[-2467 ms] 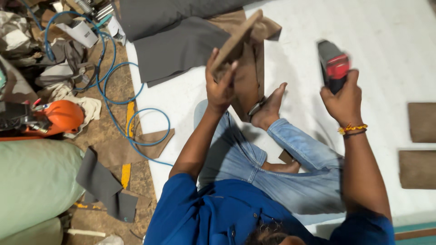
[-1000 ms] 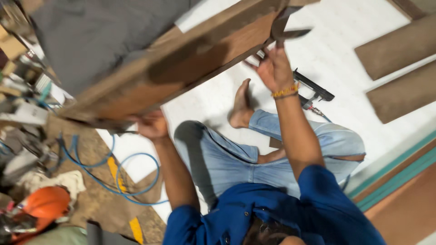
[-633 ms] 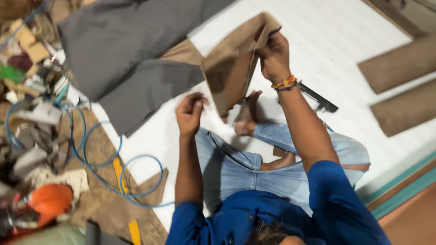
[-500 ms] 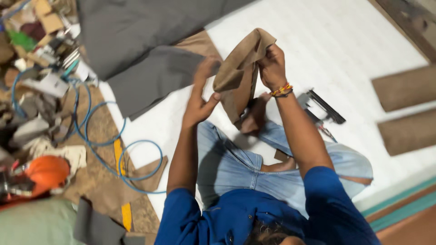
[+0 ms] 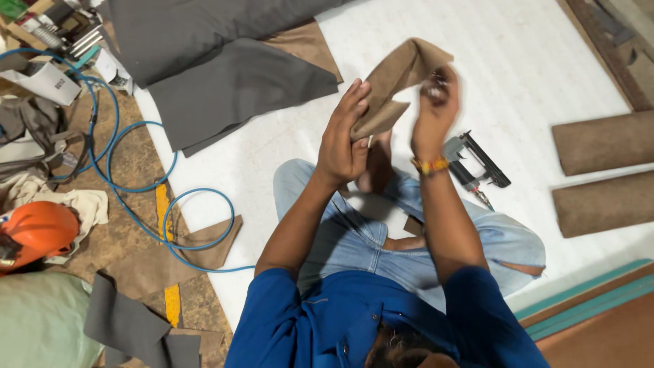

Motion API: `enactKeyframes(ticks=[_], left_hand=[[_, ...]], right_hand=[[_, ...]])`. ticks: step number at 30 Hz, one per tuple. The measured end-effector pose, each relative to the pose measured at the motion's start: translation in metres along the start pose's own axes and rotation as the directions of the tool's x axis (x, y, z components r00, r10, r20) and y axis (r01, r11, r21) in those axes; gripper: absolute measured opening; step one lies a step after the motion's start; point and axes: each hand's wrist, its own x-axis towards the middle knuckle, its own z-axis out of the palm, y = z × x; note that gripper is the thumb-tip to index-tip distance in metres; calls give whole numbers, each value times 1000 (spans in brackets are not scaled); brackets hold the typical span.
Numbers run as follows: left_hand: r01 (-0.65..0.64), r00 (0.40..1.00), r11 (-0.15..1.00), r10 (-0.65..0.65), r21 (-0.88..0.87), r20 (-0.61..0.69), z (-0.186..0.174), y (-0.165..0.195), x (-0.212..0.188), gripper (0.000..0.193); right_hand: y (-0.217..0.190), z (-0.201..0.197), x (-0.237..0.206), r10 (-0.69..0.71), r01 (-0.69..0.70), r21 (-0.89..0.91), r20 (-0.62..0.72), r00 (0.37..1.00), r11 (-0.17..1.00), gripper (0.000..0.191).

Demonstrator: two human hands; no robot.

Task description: The person sits on the floor and stretches brown fabric over a long wooden frame, pulling the material taut by hand and using a pneumatic nail gun to fasten the fabric to the wood, working along the frame and turning the piece to reach different sides.

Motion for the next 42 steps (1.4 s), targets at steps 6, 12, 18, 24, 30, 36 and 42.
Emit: enactKeyframes(ticks=[6, 12, 18, 24, 30, 36, 42], left_hand=[[-37, 996, 999, 36, 15, 81, -10, 11, -6, 37], [-16, 999, 1000, 15, 25, 30, -18, 13, -11, 37], [34, 999, 999, -34, 36, -13, -27, 15, -12, 40], [21, 1000, 996, -21, 83, 6, -29, 20, -10, 39], [97, 988, 987, -80, 127, -130, -23, 30, -5, 39], [137, 974, 987, -119, 81, -194, -23, 38, 0, 39], [110, 975, 991, -94, 72, -200, -25, 36, 0, 38]], right_hand=[[-140, -32, 16, -46, 286, -171, 784, 620, 943, 55], [-173, 9, 41, -77, 502, -140, 919, 387, 854, 28], [-193, 15, 43, -209, 474, 37, 925, 317, 880, 32], [-169, 22, 41, -194, 543, -69, 890, 413, 837, 36], [-154, 21, 39, -394, 760, -77, 818, 418, 646, 28], [-152, -7, -7, -364, 572, -224, 579, 729, 789, 5], [-124, -23, -53, 486, -613, -98, 712, 508, 784, 63]])
